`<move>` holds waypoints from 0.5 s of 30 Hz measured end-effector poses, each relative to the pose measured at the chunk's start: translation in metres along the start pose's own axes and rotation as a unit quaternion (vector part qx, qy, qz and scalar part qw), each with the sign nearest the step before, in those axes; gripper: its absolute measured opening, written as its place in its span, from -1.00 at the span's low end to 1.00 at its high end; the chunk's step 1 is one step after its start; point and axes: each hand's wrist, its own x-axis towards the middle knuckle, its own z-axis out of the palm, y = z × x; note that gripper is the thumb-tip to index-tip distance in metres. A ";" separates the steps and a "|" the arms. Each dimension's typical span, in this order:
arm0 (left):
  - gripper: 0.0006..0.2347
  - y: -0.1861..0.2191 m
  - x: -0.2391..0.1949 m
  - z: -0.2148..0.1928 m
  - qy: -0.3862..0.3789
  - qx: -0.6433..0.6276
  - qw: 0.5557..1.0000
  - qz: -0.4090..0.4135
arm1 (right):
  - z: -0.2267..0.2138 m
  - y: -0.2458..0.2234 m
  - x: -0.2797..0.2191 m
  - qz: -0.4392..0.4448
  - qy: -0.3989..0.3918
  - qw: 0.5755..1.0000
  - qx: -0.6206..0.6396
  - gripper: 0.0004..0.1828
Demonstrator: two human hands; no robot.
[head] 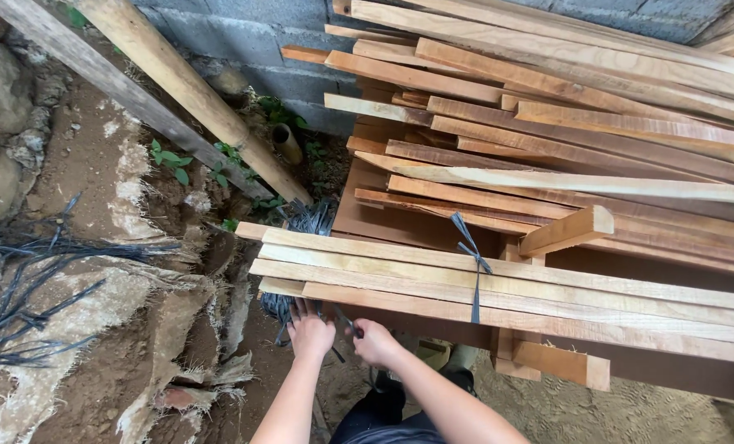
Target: The person gathers several thin wooden planks from a pile, aligns them into a neat stack, and secures the bundle using black plastic ties. The person wraps the ties around the wood and twists them tight to hold the planks together.
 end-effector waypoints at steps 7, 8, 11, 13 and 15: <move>-0.22 0.016 -0.001 -0.015 -0.082 0.042 0.996 0.007 | -0.113 -0.075 -0.087 0.064 -0.123 0.985 -0.106 -0.91; -0.25 0.016 0.001 -0.014 -0.093 0.055 0.994 0.007 | -0.128 -0.072 -0.090 0.057 -0.125 0.982 -0.126 -0.92; -0.30 0.012 0.005 -0.005 -0.098 0.079 0.992 0.010 | -0.176 -0.064 -0.103 0.031 -0.081 0.983 -0.160 -0.90; -0.31 0.008 0.008 0.003 -0.091 0.089 0.992 0.017 | -0.214 -0.067 -0.113 0.009 -0.030 0.984 -0.174 -0.89; -0.29 0.001 0.013 0.016 -0.031 0.072 0.997 0.003 | -0.253 -0.075 -0.124 0.034 0.021 0.983 -0.181 -0.87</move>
